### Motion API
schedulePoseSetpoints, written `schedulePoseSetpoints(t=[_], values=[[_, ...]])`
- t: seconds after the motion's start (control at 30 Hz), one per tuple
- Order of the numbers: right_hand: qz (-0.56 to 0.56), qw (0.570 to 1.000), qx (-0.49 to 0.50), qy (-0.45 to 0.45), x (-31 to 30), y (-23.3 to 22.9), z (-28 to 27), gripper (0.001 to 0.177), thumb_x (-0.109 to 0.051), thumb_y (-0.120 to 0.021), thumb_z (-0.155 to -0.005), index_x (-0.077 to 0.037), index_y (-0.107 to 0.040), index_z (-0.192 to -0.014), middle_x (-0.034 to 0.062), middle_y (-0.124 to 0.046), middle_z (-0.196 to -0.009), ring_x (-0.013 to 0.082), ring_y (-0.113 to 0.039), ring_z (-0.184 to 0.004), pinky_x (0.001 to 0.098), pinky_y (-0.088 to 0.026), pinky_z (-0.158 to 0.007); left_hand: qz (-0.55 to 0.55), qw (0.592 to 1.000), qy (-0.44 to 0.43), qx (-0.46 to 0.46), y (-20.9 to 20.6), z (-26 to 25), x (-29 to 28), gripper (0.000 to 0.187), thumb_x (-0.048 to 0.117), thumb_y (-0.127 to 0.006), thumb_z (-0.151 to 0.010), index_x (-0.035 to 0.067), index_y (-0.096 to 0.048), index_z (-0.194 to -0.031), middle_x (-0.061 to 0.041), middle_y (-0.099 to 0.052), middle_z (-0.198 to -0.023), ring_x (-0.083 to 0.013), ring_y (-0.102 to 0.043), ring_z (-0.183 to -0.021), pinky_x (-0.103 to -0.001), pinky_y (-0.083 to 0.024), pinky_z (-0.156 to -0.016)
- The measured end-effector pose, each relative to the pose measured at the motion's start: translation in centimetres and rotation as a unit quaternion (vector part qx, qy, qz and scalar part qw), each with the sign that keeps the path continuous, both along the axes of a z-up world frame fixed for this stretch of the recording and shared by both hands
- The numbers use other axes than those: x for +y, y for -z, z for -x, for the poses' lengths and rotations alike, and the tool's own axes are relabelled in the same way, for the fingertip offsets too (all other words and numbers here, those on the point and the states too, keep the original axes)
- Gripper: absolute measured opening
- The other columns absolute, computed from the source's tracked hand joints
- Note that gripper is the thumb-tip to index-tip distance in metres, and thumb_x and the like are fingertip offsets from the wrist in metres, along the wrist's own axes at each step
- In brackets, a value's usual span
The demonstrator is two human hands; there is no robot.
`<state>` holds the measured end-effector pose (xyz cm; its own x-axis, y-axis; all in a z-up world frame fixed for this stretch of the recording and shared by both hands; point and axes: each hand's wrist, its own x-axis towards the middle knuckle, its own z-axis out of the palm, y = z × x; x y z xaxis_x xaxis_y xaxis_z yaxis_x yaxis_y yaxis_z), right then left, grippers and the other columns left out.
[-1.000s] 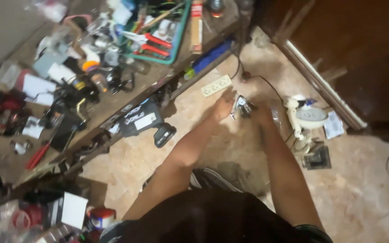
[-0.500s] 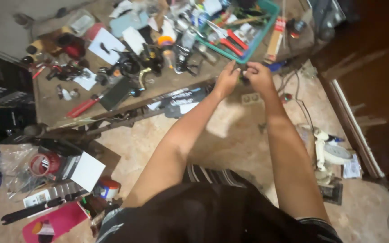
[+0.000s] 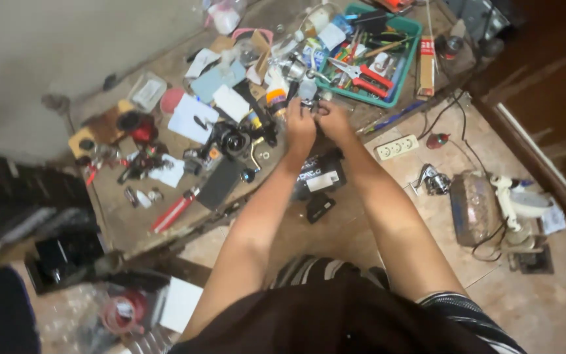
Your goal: The recorder is assembling and maintaining several fishing reels and related electronic or mechanical parts on a workbench.
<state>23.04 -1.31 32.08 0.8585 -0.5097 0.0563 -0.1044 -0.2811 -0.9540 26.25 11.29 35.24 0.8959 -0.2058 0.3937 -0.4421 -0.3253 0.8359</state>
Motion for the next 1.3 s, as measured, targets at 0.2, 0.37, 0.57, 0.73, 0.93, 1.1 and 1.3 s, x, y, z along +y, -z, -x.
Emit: schedulePoseSetpoints(t=[0.2, 0.37, 0.57, 0.73, 0.93, 1.1, 1.3], values=[[0.058, 0.996, 0.052, 0.047, 2.4, 0.7, -2.2, 0.052, -0.023, -0.082, -0.082, -0.004, -0.068, -0.128, 0.0171, -0.073, -0.098, 0.0222, -0.066, -0.085, 0.0354, -0.054, -0.079, 0.035, 0.986, 0.064, 0.152, -0.7, -1.5, 2.1, 0.039, 0.015, -0.052, -0.099, -0.008, -0.062, -0.128, -0.028, -0.064, -0.131, -0.0408, -0.059, -0.125, -0.043, -0.044, -0.109], [0.069, 0.994, -0.041, 0.076, 3.6, 5.2, -3.2, 0.046, -0.021, -0.075, -0.089, -0.006, -0.065, -0.131, 0.018, -0.074, -0.108, 0.0271, -0.07, -0.094, 0.0376, -0.056, -0.085, -0.083, 0.987, 0.137, 0.008, 2.5, -2.4, 2.9, 0.033, 0.015, -0.047, -0.105, -0.006, -0.064, -0.125, -0.024, -0.065, -0.131, -0.038, -0.06, -0.125, -0.043, -0.044, -0.111], [0.009, 0.991, -0.105, 0.077, 3.5, 4.7, -1.5, 0.044, -0.01, -0.074, -0.093, -0.006, -0.062, -0.135, 0.0144, -0.072, -0.108, 0.0184, -0.066, -0.094, 0.0334, -0.056, -0.082, 0.048, 0.974, 0.159, 0.156, -4.0, 1.3, 2.5, 0.041, 0.02, -0.048, -0.103, -0.007, -0.06, -0.132, -0.025, -0.063, -0.135, -0.0377, -0.059, -0.127, -0.041, -0.043, -0.11], [-0.248, 0.96, -0.113, 0.06, 2.9, -2.9, 2.4, 0.053, -0.001, -0.07, -0.091, -0.008, -0.054, -0.141, 0.0065, -0.069, -0.102, 0.0124, -0.065, -0.089, 0.0283, -0.056, -0.076, -0.013, 0.983, 0.136, 0.121, -6.9, 4.6, 1.2, 0.047, 0.021, -0.048, -0.1, -0.003, -0.055, -0.139, -0.025, -0.055, -0.145, -0.0391, -0.052, -0.131, -0.041, -0.04, -0.11], [-0.26, 0.949, -0.147, 0.097, -1.7, -7.1, 14.4, 0.054, -0.003, -0.069, -0.096, -0.009, -0.051, -0.147, 0.0061, -0.07, -0.107, 0.0122, -0.066, -0.095, 0.0263, -0.055, -0.076, 0.033, 0.99, 0.136, 0.032, -5.8, 13.3, -3.6, 0.043, 0.022, -0.053, -0.106, -0.005, -0.056, -0.14, -0.028, -0.051, -0.15, -0.0432, -0.048, -0.141, -0.044, -0.036, -0.12], [-0.268, 0.941, -0.157, 0.136, -6.5, -6.3, 22.4, 0.057, 0.0, -0.074, -0.099, -0.006, -0.055, -0.152, 0.0009, -0.055, -0.094, 0.0124, -0.057, -0.086, 0.0259, -0.05, -0.072, -0.023, 0.973, 0.185, 0.133, -6.9, 20.4, -5.7, 0.049, 0.023, -0.051, -0.099, -0.002, -0.052, -0.141, -0.026, -0.049, -0.15, -0.0426, -0.048, -0.133, -0.044, -0.037, -0.109], [-0.35, 0.906, -0.112, 0.211, -9.4, -5.0, 31.0, 0.053, -0.011, -0.068, -0.1, -0.015, -0.05, -0.15, 0.0033, -0.065, -0.109, 0.0153, -0.068, -0.09, 0.027, -0.055, -0.062, 0.035, 0.967, 0.238, 0.082, 6.1, 25.8, -13.2, 0.046, 0.021, -0.054, -0.104, -0.006, -0.053, -0.142, -0.03, -0.052, -0.148, -0.0408, -0.051, -0.137, -0.044, -0.041, -0.117]])
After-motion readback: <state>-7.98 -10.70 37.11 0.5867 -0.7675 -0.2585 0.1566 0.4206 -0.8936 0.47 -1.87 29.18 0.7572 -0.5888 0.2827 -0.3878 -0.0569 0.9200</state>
